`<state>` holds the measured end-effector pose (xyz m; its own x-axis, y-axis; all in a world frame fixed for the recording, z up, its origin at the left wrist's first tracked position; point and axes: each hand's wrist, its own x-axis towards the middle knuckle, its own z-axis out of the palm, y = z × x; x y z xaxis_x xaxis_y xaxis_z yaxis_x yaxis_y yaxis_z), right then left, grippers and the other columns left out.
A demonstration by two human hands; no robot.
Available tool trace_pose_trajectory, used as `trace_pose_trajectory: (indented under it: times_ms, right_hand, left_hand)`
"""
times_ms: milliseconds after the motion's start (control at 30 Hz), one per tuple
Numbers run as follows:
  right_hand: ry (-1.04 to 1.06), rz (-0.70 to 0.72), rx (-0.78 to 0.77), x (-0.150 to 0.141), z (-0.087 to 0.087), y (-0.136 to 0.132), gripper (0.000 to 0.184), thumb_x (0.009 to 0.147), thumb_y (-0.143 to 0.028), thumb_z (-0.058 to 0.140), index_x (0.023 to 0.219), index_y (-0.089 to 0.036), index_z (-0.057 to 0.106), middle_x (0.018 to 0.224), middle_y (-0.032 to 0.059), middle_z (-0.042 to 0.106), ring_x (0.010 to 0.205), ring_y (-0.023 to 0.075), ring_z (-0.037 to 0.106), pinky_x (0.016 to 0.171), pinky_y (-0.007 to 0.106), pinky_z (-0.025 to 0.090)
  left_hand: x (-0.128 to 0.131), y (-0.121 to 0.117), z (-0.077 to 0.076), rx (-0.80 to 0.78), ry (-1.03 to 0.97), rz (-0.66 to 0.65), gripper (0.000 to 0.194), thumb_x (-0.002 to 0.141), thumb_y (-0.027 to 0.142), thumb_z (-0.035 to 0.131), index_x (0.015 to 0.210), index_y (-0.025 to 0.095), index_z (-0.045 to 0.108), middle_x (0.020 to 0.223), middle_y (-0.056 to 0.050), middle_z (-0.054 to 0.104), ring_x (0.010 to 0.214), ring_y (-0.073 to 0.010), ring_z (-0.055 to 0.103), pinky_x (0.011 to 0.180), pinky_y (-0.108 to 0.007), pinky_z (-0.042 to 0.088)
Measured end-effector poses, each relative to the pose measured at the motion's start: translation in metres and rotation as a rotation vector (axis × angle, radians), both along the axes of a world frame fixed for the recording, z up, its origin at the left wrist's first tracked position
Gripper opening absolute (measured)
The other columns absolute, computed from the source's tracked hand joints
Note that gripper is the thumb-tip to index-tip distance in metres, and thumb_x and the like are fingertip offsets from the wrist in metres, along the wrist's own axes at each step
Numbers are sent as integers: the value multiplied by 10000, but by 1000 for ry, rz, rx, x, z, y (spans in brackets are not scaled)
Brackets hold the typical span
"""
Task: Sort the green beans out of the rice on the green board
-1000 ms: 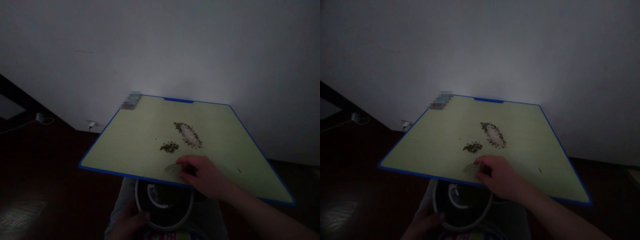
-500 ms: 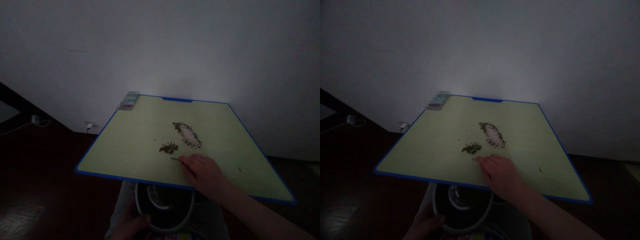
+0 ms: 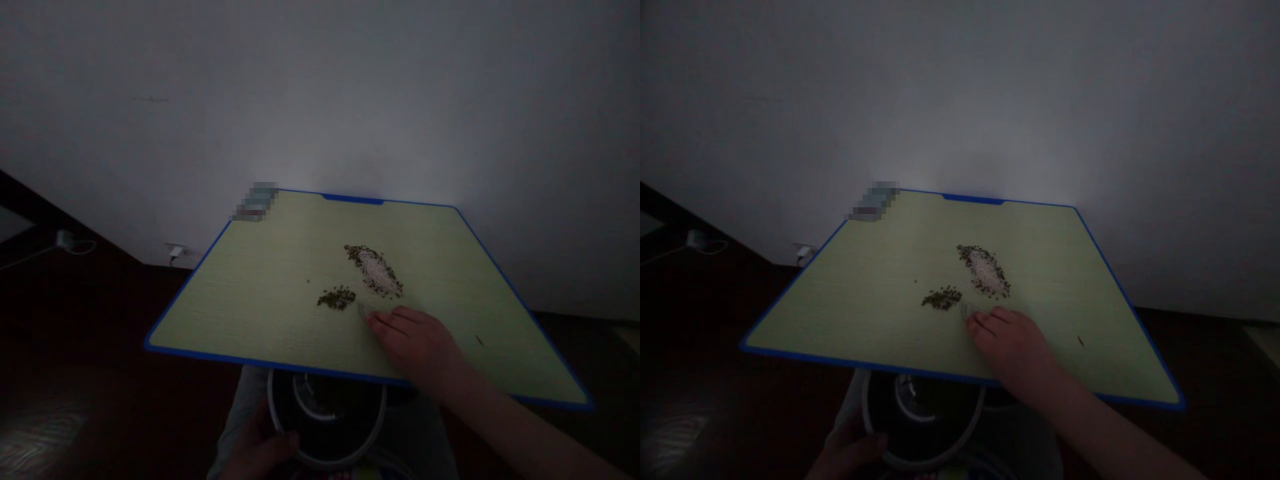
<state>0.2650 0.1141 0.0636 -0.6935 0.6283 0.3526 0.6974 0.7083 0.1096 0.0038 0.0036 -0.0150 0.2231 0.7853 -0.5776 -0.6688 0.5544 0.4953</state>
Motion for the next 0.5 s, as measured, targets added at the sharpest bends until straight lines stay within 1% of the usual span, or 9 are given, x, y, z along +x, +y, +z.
trace_pose_trajectory:
  times_ms: [167, 267, 333, 500]
  right_hand:
    - [36, -25, 20, 5, 4, 1, 277, 849, -64, 478, 1024, -115, 686, 912, 66, 753, 739, 196, 655, 679, 336, 565]
    - [65, 45, 13, -1, 6, -5, 298, 846, -52, 472, 1059, -99, 676, 947, 79, 749, 761, 201, 657, 684, 346, 563]
    - [65, 77, -10, -6, 5, -8, 314, 839, -48, 478, 1085, -89, 668, 983, 89, 744, 778, 207, 656, 682, 350, 561]
    - [55, 44, -23, -9, 4, -3, 303, 828, -43, 490, 1061, -85, 680, 996, 89, 743, 799, 213, 659, 692, 352, 561]
  left_hand:
    - [-1, -1, -3, 4, 2, 12, 839, 563, 78, 814, 1338, 186, 511, 1094, -169, 759, 1004, -382, 691, 895, -491, 537]
    - [-2, 0, 0, -35, 4, -10, 817, 575, 77, 807, 1331, 169, 511, 1080, -174, 762, 1015, -388, 686, 909, -495, 529]
    - [-2, 0, 2, -49, -2, -13, 836, 577, 77, 804, 1345, 171, 489, 1090, -178, 757, 1027, -396, 679, 915, -509, 521]
    - [-1, 1, 4, -56, 4, 7, 907, 585, 61, 795, 1397, 167, 404, 1091, -183, 756, 1041, -389, 674, 925, -503, 513]
